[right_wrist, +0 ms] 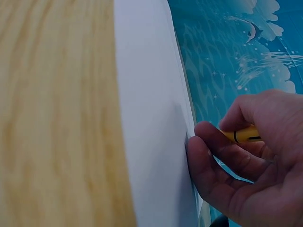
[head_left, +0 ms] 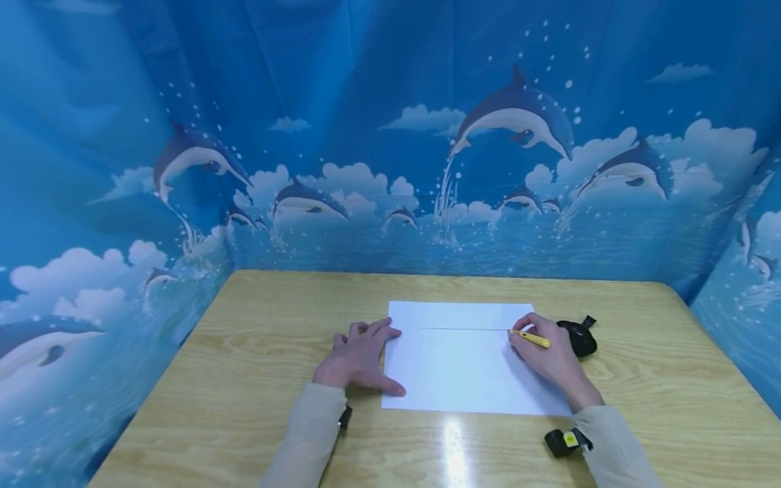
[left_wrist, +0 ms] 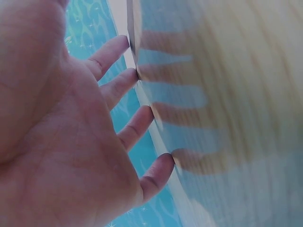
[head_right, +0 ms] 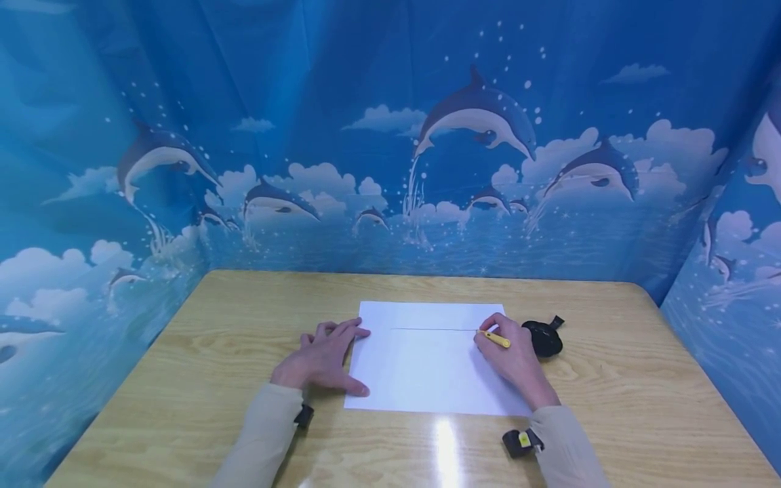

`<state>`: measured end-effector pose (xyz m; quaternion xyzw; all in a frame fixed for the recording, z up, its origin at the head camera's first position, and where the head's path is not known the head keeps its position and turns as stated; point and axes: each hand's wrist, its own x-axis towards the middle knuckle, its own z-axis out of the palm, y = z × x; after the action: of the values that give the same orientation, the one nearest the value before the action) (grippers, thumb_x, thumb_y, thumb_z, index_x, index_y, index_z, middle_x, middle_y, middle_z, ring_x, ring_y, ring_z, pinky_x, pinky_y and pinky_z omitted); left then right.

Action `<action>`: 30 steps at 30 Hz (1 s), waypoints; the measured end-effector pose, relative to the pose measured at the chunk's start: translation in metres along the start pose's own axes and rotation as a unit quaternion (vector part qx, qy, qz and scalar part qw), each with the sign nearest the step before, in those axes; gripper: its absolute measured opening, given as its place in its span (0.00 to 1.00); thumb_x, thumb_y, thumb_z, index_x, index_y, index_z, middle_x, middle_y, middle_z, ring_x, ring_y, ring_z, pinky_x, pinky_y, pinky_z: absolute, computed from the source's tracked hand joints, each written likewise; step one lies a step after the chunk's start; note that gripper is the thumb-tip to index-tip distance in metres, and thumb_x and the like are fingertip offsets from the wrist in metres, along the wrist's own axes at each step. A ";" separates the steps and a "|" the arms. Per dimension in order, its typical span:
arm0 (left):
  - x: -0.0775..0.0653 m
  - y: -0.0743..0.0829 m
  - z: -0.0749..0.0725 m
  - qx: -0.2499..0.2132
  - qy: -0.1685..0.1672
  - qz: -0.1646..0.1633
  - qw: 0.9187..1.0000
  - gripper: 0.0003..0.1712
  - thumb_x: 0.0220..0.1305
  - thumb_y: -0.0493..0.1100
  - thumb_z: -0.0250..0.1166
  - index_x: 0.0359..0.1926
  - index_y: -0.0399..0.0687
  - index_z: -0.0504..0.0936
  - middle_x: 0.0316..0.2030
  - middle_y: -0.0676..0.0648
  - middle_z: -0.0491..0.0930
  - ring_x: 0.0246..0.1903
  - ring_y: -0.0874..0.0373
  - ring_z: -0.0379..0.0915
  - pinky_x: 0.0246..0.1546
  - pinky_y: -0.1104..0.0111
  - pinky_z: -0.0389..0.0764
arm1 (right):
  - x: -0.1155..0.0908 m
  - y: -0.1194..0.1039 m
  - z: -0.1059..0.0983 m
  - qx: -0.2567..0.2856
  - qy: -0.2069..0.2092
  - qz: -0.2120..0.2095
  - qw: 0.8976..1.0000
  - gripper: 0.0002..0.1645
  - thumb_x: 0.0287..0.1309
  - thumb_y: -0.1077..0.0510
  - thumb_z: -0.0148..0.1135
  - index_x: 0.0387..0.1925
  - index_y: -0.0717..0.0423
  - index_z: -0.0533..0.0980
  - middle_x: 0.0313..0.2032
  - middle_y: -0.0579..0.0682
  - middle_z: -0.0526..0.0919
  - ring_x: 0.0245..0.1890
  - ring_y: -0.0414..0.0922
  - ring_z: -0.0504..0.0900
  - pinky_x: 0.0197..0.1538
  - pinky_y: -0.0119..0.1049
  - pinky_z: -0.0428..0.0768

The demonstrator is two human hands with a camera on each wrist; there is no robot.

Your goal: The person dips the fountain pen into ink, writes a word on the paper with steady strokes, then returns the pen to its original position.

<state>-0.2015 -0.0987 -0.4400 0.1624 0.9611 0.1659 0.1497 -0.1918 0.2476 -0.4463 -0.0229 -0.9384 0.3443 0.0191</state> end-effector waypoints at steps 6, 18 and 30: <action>0.001 -0.001 0.001 -0.002 -0.002 -0.006 1.000 0.60 0.40 0.71 0.80 0.75 0.65 0.65 0.81 0.52 0.52 0.76 0.38 0.47 0.68 0.32 0.54 | 0.001 0.000 0.000 -0.007 0.005 -0.013 1.000 0.13 0.66 0.52 0.62 0.46 0.55 0.80 0.36 0.53 0.86 0.37 0.48 0.78 0.42 0.38 0.70; -0.002 0.002 -0.002 -0.004 -0.005 -0.005 1.000 0.59 0.40 0.71 0.80 0.74 0.65 0.67 0.81 0.52 0.53 0.76 0.38 0.48 0.68 0.33 0.55 | 0.013 -0.006 0.001 0.025 -0.005 -0.076 0.997 0.12 0.68 0.47 0.63 0.46 0.48 0.82 0.38 0.51 0.87 0.37 0.47 0.81 0.41 0.40 0.77; -0.002 0.002 -0.002 -0.007 -0.005 -0.004 1.000 0.60 0.40 0.72 0.80 0.74 0.65 0.67 0.81 0.52 0.53 0.76 0.38 0.48 0.68 0.33 0.55 | 0.039 -0.022 0.012 0.080 -0.045 -0.109 0.990 0.09 0.67 0.48 0.65 0.42 0.47 0.80 0.50 0.52 0.88 0.58 0.57 0.83 0.57 0.54 0.79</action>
<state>-0.2004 -0.0985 -0.4373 0.1587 0.9597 0.1711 0.1566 -0.2320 0.2250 -0.4403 0.0966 -0.9045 0.4152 0.0161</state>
